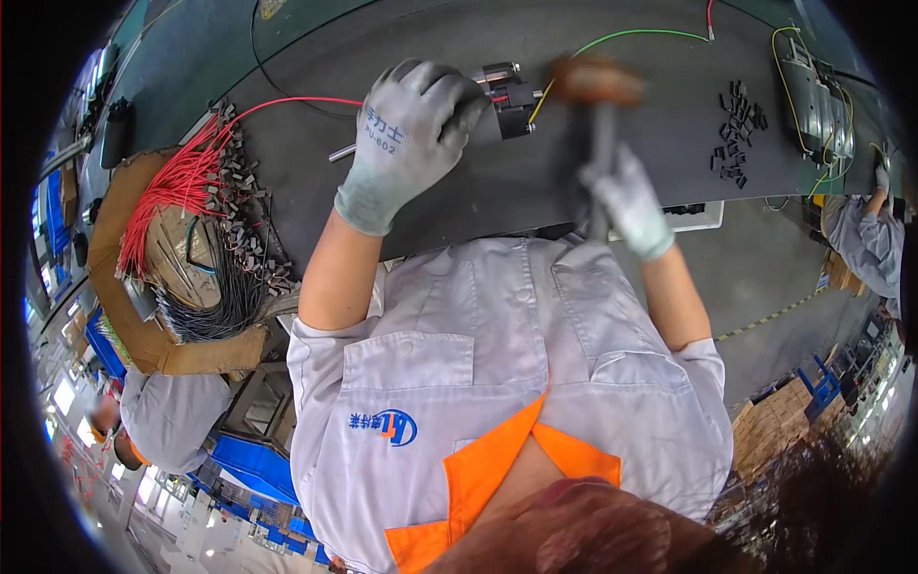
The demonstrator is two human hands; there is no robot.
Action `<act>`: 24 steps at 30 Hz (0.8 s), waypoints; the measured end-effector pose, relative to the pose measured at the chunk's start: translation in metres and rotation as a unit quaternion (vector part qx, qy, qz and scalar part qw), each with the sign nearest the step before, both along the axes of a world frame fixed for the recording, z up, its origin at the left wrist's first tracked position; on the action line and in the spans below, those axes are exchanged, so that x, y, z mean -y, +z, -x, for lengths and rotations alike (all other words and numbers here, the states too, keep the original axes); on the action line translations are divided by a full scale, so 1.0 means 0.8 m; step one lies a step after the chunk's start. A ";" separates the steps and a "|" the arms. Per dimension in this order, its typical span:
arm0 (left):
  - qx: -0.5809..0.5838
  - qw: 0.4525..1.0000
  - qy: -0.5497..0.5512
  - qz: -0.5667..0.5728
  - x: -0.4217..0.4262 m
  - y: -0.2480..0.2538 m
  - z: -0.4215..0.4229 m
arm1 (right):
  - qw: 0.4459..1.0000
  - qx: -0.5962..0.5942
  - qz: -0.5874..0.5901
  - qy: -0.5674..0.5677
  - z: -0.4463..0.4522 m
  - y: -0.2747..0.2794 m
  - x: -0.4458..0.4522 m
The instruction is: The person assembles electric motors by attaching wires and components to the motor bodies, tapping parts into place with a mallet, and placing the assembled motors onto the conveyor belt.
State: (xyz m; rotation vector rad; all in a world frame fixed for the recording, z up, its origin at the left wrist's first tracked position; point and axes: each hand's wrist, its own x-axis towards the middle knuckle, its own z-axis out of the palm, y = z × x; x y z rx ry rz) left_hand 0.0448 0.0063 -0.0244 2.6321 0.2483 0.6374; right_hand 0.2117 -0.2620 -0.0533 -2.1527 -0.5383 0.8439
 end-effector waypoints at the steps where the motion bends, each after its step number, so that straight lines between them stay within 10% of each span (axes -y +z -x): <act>1: -0.008 1.000 0.002 0.024 -0.003 0.000 -0.003 | 0.997 -0.062 -0.029 -0.023 0.007 -0.006 0.009; 8: 0.006 0.998 -0.014 0.053 -0.018 0.006 -0.010 | 0.942 -0.214 -0.196 -0.165 0.052 -0.002 -0.035; 11: -0.019 0.999 -0.009 0.032 -0.030 0.010 -0.003 | 0.973 0.052 -0.181 0.134 0.056 -0.005 -0.059; 15: -0.087 0.995 0.007 -0.046 -0.073 0.012 -0.020 | 0.985 -0.140 -0.098 -0.004 -0.017 0.044 -0.042; 21: -0.163 0.978 0.093 -0.090 -0.066 0.028 -0.012 | 0.906 0.422 -0.033 -0.023 -0.033 -0.035 0.037; 24: -0.307 0.939 0.114 -0.104 -0.066 0.035 -0.048 | 0.899 0.428 -0.068 -0.063 -0.034 -0.056 0.036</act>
